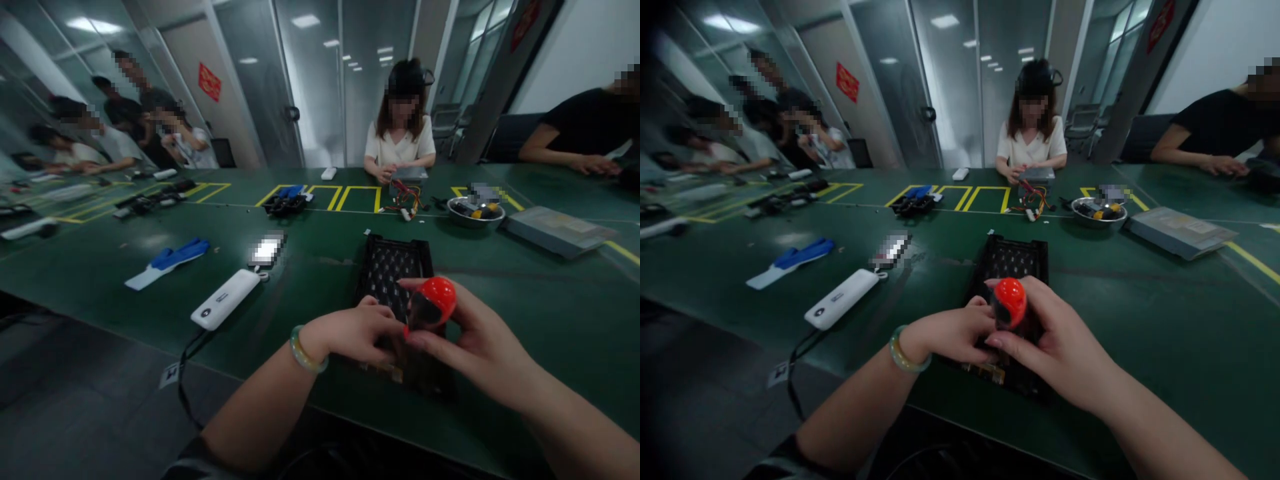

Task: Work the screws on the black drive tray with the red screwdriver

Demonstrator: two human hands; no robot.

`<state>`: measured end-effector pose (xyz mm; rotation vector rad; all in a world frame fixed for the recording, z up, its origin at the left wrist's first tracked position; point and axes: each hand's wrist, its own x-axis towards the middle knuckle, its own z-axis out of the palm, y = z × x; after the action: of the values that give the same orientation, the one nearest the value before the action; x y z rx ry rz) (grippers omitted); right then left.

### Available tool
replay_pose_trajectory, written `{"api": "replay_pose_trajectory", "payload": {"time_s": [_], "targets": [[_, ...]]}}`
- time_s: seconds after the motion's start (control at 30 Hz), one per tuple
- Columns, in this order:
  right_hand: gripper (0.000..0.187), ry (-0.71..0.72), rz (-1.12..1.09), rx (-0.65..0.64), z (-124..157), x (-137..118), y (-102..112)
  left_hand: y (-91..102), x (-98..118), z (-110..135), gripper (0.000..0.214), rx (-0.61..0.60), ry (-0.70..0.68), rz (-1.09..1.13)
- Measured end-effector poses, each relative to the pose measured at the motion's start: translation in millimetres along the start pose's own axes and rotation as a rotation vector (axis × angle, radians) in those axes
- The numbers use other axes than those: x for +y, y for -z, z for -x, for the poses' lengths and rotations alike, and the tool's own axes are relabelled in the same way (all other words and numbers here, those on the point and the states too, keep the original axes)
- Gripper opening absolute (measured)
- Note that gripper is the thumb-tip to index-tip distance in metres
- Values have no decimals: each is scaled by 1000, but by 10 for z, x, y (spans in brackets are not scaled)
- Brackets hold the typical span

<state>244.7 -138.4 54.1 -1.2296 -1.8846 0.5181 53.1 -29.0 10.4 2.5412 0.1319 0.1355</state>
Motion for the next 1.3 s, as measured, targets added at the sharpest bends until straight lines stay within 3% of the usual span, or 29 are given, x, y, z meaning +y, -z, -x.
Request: {"api": "replay_pose_trajectory", "payload": {"time_s": [0.2, 0.43, 0.63, 0.77, 0.97, 1.3], "targets": [[61, -134, -77, -33, 32, 62, 30, 38, 8, -15, 20, -37, -8, -15], [51, 0, -54, -61, 46, 102, 42, 77, 8, -34, 29, -91, -27, 18], [57, -192, -208, -81, 45, 143, -4, 7, -66, -45, 34, -45, -57, 10], [74, -233, -221, -96, 44, 164, 11, -8, -71, -47, 34, -34, -55, -5], [89, -158, -7, -6, 78, 237, 76, 16, -44, -65, 38, -64, -63, -50], [86, -126, -86, 52, 1, 84, 79, 4, -45, -85, 36, -67, -69, -61]]}}
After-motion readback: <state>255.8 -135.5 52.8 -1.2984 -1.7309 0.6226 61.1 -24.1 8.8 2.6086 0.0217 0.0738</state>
